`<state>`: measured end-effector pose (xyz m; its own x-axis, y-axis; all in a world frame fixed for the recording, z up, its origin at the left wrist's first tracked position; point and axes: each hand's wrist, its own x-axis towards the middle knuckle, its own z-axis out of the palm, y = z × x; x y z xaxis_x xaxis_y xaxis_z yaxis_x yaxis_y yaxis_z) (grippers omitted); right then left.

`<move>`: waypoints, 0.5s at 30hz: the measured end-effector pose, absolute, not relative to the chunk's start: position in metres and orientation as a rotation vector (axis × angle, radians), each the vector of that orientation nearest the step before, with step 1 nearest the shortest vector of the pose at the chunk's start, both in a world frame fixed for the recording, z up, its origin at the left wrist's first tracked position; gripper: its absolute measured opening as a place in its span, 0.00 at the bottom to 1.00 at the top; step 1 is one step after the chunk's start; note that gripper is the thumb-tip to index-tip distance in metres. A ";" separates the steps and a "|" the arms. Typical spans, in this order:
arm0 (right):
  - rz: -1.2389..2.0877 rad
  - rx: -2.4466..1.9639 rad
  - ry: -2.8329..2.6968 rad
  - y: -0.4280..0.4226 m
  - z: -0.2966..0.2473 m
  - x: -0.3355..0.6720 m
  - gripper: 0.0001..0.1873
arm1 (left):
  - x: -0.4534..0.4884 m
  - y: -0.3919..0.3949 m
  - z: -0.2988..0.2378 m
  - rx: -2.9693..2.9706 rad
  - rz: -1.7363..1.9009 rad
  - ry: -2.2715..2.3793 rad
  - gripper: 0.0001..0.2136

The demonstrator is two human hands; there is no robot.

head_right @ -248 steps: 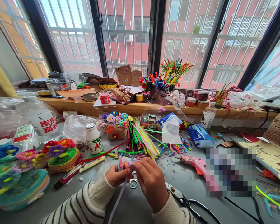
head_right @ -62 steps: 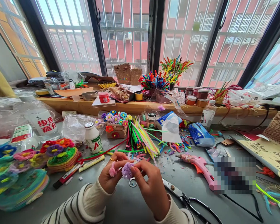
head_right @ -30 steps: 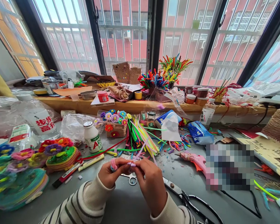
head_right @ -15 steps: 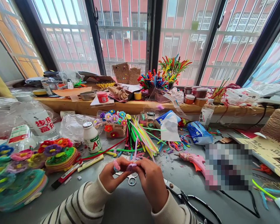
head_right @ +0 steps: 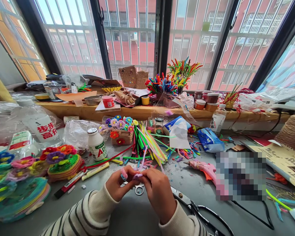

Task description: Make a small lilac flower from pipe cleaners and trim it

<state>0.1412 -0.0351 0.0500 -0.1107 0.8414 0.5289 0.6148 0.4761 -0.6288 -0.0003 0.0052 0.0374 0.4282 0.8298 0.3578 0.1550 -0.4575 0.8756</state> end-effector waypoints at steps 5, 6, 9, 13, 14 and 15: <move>0.337 -1.223 -1.814 -0.034 0.048 0.142 0.07 | -0.004 0.011 0.038 1.972 1.024 0.825 0.05; 0.342 -1.224 -1.811 -0.034 0.048 0.142 0.07 | -0.004 0.011 0.038 1.945 1.034 0.826 0.05; 0.355 -1.227 -1.803 -0.034 0.047 0.142 0.07 | -0.002 0.010 0.037 1.831 1.066 0.830 0.05; 0.386 -1.230 -1.811 -0.035 0.051 0.144 0.07 | 0.002 0.006 0.038 1.638 1.062 0.848 0.07; 0.409 -1.229 -1.815 -0.035 0.052 0.144 0.07 | 0.002 0.005 0.039 1.566 1.054 0.836 0.09; 0.438 -1.228 -1.814 -0.036 0.054 0.145 0.07 | 0.003 0.005 0.039 1.490 1.045 0.813 0.10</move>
